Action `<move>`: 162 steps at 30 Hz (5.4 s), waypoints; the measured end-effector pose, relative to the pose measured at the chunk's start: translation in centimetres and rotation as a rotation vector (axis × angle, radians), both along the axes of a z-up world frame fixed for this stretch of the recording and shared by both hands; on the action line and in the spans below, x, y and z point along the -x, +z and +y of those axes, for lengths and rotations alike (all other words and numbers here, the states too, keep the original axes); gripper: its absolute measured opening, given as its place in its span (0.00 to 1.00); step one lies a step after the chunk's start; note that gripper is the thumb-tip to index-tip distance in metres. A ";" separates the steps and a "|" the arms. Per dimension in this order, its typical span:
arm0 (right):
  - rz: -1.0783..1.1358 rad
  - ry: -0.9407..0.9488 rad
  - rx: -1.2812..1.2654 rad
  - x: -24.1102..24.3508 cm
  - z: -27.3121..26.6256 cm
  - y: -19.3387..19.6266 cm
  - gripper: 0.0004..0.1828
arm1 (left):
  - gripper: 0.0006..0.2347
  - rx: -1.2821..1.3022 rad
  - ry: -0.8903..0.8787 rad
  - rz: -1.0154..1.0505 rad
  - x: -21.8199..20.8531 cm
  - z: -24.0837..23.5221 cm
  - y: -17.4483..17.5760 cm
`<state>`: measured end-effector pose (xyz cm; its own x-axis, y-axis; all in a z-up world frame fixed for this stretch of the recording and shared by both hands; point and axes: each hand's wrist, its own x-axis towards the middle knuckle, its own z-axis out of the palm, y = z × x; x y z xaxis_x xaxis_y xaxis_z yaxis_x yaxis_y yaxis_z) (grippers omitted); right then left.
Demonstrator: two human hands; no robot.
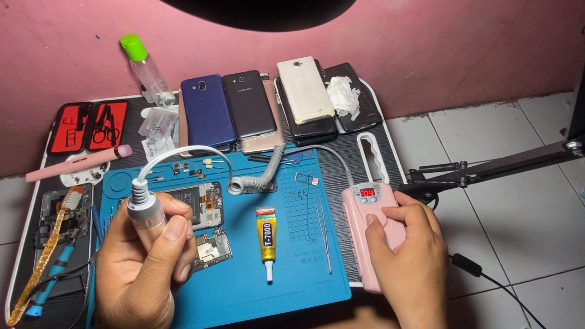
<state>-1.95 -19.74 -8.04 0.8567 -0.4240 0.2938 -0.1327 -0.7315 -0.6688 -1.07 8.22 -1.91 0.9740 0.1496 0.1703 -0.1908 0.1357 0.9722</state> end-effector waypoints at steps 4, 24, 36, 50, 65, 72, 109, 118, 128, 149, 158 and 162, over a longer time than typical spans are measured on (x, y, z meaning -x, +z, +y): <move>0.013 0.000 0.007 0.0 0.0 0.1 0.11 | 0.04 -0.009 -0.010 -0.025 -0.1 0.0 0.0; 0.001 0.011 0.009 0.1 -0.1 0.0 0.10 | 0.04 -0.005 -0.003 -0.012 -0.2 0.2 0.0; 0.050 -0.010 0.011 0.4 0.3 1.5 0.15 | 0.03 0.005 -0.023 -0.042 0.1 0.1 0.1; -0.173 0.697 -0.553 1.0 10.3 7.5 0.41 | 0.07 -0.801 -0.550 -0.570 -1.4 -1.7 3.5; -0.566 0.516 -1.416 -0.5 6.7 3.4 0.14 | 0.07 -0.972 -0.086 -0.645 0.8 6.1 -1.8; -0.550 0.566 -1.355 -0.3 8.1 3.6 0.14 | 0.07 -1.024 -0.232 -0.638 -1.3 1.5 -3.0; -0.814 0.745 -1.180 4.2 3.4 5.2 0.16 | 0.12 -0.952 -0.328 -0.557 -4.2 -13.4 -4.7; -0.764 0.415 -0.971 2.3 7.5 3.3 0.19 | 0.08 -0.937 -0.480 -0.689 -2.1 -2.4 -4.0; -0.904 0.354 -0.854 3.1 6.4 4.2 0.22 | 0.17 -1.059 -0.391 -0.909 -8.2 -6.5 -3.3; -0.831 0.371 -1.006 9.5 -2.9 1.7 0.17 | 0.23 -1.851 -1.336 -0.578 -11.5 -19.8 4.5; -0.802 0.300 -0.924 9.4 -2.4 3.1 0.23 | 0.15 -1.760 -1.162 -0.940 -11.2 -19.9 -0.2; -0.824 0.353 -0.796 9.6 -3.4 1.1 0.09 | 0.16 -1.707 -1.063 -1.074 -11.5 -19.2 -0.3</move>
